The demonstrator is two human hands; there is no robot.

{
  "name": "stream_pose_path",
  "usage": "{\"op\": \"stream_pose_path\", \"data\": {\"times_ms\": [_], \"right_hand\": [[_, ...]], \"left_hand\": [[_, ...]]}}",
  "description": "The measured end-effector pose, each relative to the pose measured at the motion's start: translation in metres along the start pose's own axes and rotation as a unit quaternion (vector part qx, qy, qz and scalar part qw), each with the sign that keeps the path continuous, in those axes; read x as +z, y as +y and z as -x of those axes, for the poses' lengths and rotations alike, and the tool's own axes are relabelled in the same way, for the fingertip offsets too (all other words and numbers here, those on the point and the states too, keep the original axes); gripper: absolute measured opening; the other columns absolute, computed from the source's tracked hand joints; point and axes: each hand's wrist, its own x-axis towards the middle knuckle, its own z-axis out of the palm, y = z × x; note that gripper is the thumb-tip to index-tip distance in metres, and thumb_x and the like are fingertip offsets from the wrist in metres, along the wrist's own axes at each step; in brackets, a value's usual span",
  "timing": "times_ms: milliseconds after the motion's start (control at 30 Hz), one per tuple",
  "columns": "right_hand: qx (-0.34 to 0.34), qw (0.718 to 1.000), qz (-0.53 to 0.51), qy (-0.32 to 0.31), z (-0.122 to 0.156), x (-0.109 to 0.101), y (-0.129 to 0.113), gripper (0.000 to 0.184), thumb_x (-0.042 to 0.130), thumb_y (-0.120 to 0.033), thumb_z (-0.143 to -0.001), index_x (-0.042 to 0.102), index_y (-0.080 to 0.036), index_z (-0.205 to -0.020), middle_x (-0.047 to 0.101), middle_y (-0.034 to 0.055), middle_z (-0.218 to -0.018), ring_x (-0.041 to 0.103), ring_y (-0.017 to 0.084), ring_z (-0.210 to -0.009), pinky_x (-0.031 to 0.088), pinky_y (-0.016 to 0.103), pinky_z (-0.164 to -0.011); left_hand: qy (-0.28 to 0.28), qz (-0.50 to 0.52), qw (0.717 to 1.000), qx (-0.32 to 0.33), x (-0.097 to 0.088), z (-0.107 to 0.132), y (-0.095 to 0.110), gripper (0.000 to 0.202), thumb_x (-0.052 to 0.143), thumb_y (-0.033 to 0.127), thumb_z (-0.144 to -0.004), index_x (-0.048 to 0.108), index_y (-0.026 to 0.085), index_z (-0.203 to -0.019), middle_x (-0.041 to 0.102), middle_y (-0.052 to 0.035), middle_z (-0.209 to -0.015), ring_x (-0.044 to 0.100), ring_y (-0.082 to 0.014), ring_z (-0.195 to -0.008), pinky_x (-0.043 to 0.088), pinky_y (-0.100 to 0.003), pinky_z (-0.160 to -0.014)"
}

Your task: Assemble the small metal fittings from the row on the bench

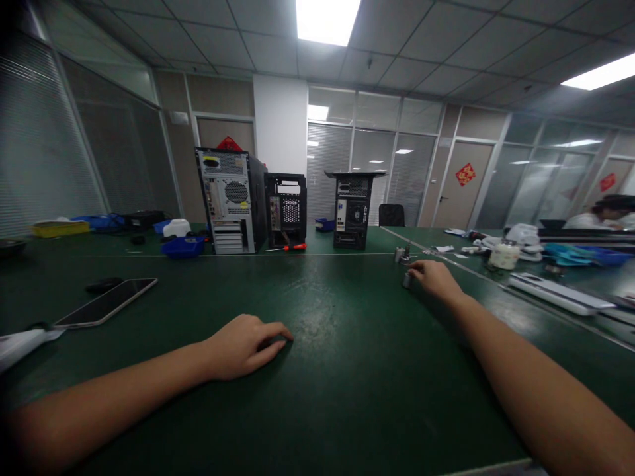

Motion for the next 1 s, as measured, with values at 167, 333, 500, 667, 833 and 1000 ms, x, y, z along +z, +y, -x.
{"op": "stream_pose_path", "data": {"times_ms": [167, 333, 500, 667, 833, 1000], "right_hand": [[0.005, 1.0, 0.016, -0.012, -0.0011, 0.0018, 0.0005, 0.036, 0.049, -0.036, -0.096, 0.076, -0.017, -0.11, 0.076, 0.0125, -0.111, 0.07, 0.029, -0.102, 0.052, 0.039, -0.088], [0.03, 0.999, 0.018, -0.021, -0.0014, 0.0044, -0.0011, 0.037, 0.044, -0.038, -0.098, 0.073, -0.015, -0.106, 0.076, 0.0148, -0.105, 0.07, 0.028, -0.096, 0.051, 0.035, -0.08], [0.035, 0.999, 0.023, -0.009, -0.0002, 0.0054, -0.0012, 0.035, 0.046, -0.037, -0.097, 0.073, -0.017, -0.107, 0.076, 0.0138, -0.103, 0.07, 0.028, -0.095, 0.05, 0.034, -0.08], [0.011, 1.0, 0.025, 0.001, -0.0008, 0.0042, -0.0006, 0.031, 0.051, -0.033, -0.095, 0.075, -0.019, -0.11, 0.077, 0.0108, -0.11, 0.07, 0.028, -0.099, 0.051, 0.035, -0.085], [-0.003, 1.0, 0.021, -0.015, -0.0013, 0.0015, -0.0031, 0.032, 0.053, -0.033, -0.095, 0.077, -0.018, -0.11, 0.077, 0.0118, -0.111, 0.07, 0.028, -0.1, 0.051, 0.036, -0.088], [0.009, 1.0, 0.009, -0.008, -0.0015, 0.0008, -0.0027, 0.035, 0.05, -0.035, -0.096, 0.078, -0.019, -0.11, 0.077, 0.0113, -0.109, 0.071, 0.029, -0.098, 0.052, 0.038, -0.087]], "left_hand": [[0.0, 0.007, 1.0, 0.001, -0.0002, -0.0004, 0.0, 0.03, 0.046, 0.037, -0.104, 0.065, 0.028, -0.125, 0.071, 0.0, -0.079, 0.068, -0.0191, -0.071, 0.047, -0.029, -0.067], [0.004, 0.003, 1.0, -0.001, 0.0009, -0.0001, -0.0004, 0.028, 0.047, 0.036, -0.103, 0.065, 0.029, -0.124, 0.071, 0.0005, -0.077, 0.068, -0.019, -0.07, 0.047, -0.029, -0.068], [0.007, 0.007, 1.0, 0.005, 0.0007, -0.0001, -0.0006, 0.028, 0.047, 0.036, -0.104, 0.065, 0.028, -0.124, 0.071, 0.0006, -0.078, 0.068, -0.0183, -0.07, 0.048, -0.029, -0.068], [-0.001, 0.014, 1.0, 0.001, -0.0015, 0.0006, 0.0004, 0.029, 0.047, 0.036, -0.104, 0.065, 0.028, -0.125, 0.072, 0.0004, -0.08, 0.069, -0.0189, -0.072, 0.049, -0.029, -0.069], [0.003, -0.005, 1.0, 0.002, -0.0004, 0.0009, 0.0002, 0.029, 0.047, 0.036, -0.103, 0.066, 0.029, -0.124, 0.071, -0.0003, -0.078, 0.069, -0.0205, -0.072, 0.049, -0.03, -0.069], [0.005, 0.004, 1.0, 0.006, 0.0007, -0.0008, -0.0001, 0.029, 0.047, 0.036, -0.103, 0.065, 0.028, -0.124, 0.072, -0.0001, -0.079, 0.069, -0.0196, -0.071, 0.049, -0.029, -0.069]]}}
